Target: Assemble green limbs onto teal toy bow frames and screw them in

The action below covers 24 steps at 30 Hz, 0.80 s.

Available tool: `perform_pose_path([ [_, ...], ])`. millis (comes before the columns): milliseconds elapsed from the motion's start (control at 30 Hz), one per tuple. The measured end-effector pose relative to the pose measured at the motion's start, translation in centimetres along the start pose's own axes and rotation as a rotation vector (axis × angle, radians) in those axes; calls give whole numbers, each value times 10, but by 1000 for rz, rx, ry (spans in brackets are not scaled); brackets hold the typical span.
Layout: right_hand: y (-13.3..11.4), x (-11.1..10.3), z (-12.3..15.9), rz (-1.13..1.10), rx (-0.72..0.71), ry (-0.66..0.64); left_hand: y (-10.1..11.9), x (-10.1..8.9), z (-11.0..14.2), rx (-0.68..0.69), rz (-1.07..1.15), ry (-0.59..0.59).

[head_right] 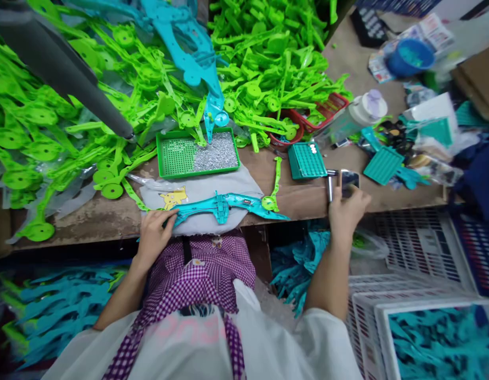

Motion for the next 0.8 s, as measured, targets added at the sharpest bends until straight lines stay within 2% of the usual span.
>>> perform_pose_path([
  [33,-12,1,12,25,71,144,1,-1,-1,11,3,0],
  [67,-34,7,27,-7,77,227,1,-2,-1,25,7,3],
  [100,-62,20,44,-81,36,244,2,-3,-2,40,10,6],
  [133,-94,38,60,-165,-60,171,3,-5,-4,58,12,8],
  [167,-128,63,78,-247,-183,-53,4,-8,-6,79,13,1],
  [233,-187,116,115,-353,-458,-593,4,-15,-14,120,16,-40],
  [267,-205,140,131,-340,-533,-814,4,-20,-20,135,24,-71],
  [300,-217,159,143,-325,-575,-938,3,-26,-27,144,33,-101],
  [333,-223,174,150,-297,-592,-1014,0,-34,-35,143,40,-121],
  [400,-221,193,155,-235,-576,-1061,-10,-54,-51,105,59,-113],
  [500,-207,197,151,-195,-556,-1054,-33,-85,-62,-4,120,3],
  [567,-200,193,147,-201,-562,-1046,-47,-93,-52,0,169,4],
  [633,-195,189,145,-206,-563,-1038,-58,-85,-30,68,162,-121],
  [700,-193,187,144,-207,-563,-1034,-68,-68,-1,98,102,-255],
  [800,-190,187,143,-203,-567,-1045,-80,-45,33,98,77,-279],
])
Point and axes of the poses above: each hand's wrist, its own z-axis away from the middle knuckle, its own x-axis out of the palm, y = z × x, the point moved 3 cm from there along -z, towards the middle knuckle, and after that the axes turned 15 degrees about -z, right-handed, at the moved point
